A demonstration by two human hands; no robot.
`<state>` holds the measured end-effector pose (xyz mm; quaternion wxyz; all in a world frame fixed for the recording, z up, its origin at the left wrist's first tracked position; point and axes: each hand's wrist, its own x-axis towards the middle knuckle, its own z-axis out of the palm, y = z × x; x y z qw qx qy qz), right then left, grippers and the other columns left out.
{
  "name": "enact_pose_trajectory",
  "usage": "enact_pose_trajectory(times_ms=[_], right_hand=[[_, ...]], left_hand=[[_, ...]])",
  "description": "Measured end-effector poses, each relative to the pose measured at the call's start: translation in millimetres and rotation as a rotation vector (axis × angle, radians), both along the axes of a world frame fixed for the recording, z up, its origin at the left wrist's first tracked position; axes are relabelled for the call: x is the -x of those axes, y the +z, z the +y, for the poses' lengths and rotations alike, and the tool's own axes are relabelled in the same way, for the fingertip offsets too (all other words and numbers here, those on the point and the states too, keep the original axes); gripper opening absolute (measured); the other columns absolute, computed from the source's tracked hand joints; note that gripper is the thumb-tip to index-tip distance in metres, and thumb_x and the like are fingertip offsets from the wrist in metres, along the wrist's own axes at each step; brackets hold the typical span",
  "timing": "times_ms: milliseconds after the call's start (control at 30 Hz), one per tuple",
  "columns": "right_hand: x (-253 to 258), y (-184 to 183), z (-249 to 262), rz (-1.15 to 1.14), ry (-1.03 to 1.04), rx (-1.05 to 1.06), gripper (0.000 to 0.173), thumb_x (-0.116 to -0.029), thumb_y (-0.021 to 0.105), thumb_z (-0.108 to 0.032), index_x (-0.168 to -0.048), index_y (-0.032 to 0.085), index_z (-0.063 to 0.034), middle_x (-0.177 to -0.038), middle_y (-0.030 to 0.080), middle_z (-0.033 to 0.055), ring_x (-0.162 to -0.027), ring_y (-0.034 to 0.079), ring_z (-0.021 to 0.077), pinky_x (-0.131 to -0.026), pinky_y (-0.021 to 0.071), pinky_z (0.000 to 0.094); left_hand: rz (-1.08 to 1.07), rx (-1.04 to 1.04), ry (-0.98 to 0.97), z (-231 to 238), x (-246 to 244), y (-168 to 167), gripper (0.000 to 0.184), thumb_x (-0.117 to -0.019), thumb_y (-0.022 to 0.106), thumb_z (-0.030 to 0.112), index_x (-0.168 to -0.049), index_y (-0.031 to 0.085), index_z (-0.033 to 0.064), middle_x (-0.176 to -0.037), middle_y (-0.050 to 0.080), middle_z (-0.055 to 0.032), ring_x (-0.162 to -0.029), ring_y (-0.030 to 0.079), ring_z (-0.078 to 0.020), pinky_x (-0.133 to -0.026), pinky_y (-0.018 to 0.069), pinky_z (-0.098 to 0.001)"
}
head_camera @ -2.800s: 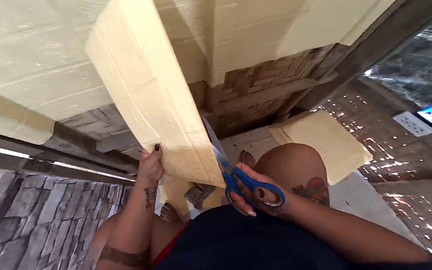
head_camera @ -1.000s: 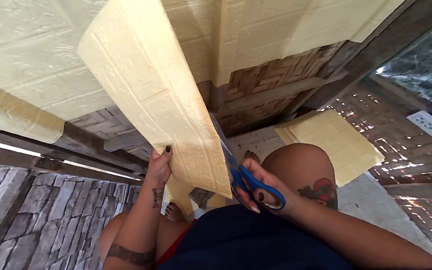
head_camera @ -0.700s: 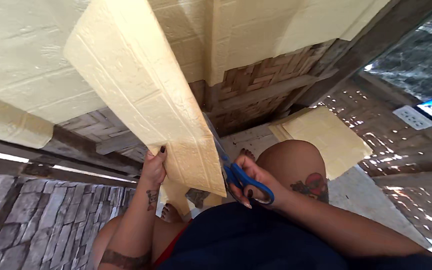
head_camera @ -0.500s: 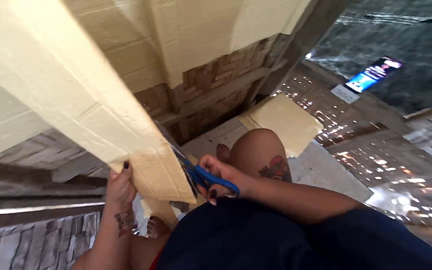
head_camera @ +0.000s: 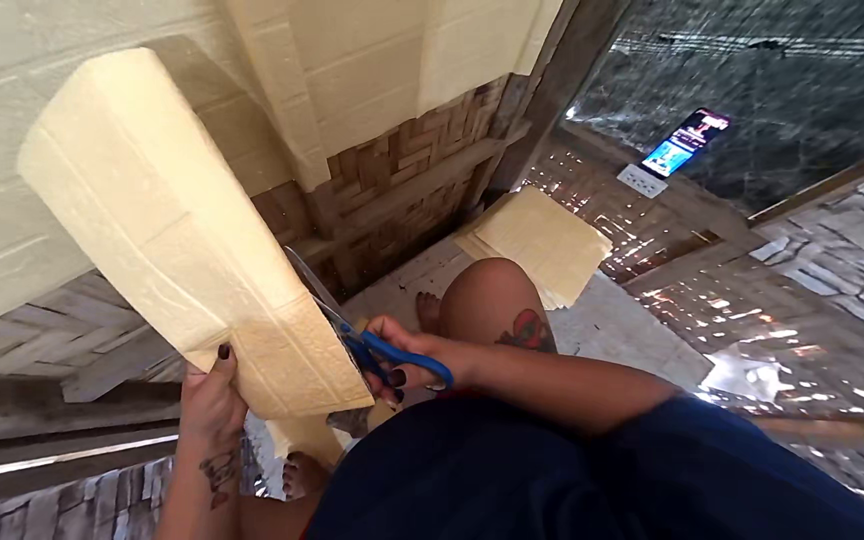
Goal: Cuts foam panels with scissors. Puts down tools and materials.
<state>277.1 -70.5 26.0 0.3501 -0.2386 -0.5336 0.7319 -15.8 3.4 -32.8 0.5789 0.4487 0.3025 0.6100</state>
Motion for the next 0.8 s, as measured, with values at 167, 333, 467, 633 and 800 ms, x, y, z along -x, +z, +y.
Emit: enact_pose_trajectory(times_ms=[167, 333, 467, 633, 800], right_hand=[[-5, -8, 0, 0.235, 0.096, 0.099, 0.070, -0.0832, 0.071, -0.067, -0.123, 0.039, -0.0195, -0.096, 0.067, -0.0031, -0.083, 0.067, 0.0092, -0.072, 0.0560, 0.0238], [-8, -9, 0, 0.139, 0.094, 0.087, 0.070, -0.0840, 0.072, -0.064, -0.126, 0.039, -0.0191, -0.098, 0.066, -0.0049, -0.087, 0.067, 0.0086, -0.077, 0.0565, 0.0247], [-13, -14, 6, 0.175, 0.130, 0.087, 0.066, -0.0847, 0.070, -0.066, -0.126, 0.045, -0.0211, -0.099, 0.067, -0.0022, -0.085, 0.066, 0.0096, -0.073, 0.0554, 0.0245], [-19, -19, 8, 0.264, 0.174, 0.119, 0.059, -0.0872, 0.068, -0.065, -0.122, 0.049, -0.0213, -0.098, 0.066, 0.0016, -0.083, 0.067, 0.0127, -0.070, 0.0557, 0.0260], [-20, -19, 5, 0.220, 0.135, 0.091, 0.057, -0.0906, 0.066, -0.062, -0.124, 0.047, -0.0207, -0.098, 0.066, 0.0016, -0.082, 0.067, 0.0124, -0.070, 0.0562, 0.0258]], left_hand=[[0.015, -0.005, 0.031, 2, 2, 0, 0.027, -0.0962, 0.070, 0.019, -0.119, 0.056, 0.0117, -0.102, 0.077, 0.0004, -0.094, 0.075, -0.0122, -0.086, 0.0630, -0.0327], [0.025, 0.042, 0.033, -3, -4, 2, 0.038, -0.0945, 0.072, 0.021, -0.123, 0.051, 0.0097, -0.101, 0.076, 0.0007, -0.092, 0.074, -0.0121, -0.085, 0.0633, -0.0334], [0.030, 0.076, 0.032, -1, 0, 6, 0.027, -0.0954, 0.068, 0.017, -0.119, 0.057, 0.0115, -0.098, 0.077, -0.0002, -0.090, 0.075, -0.0118, -0.083, 0.0635, -0.0329], [0.062, 0.106, 0.042, 3, 4, 4, 0.019, -0.0973, 0.065, 0.016, -0.116, 0.062, 0.0131, -0.096, 0.077, -0.0005, -0.086, 0.075, -0.0109, -0.081, 0.0635, -0.0317], [0.086, 0.133, 0.058, 1, 3, 8, 0.019, -0.0975, 0.065, 0.017, -0.116, 0.063, 0.0159, -0.097, 0.077, 0.0013, -0.087, 0.074, -0.0092, -0.080, 0.0631, -0.0302]])
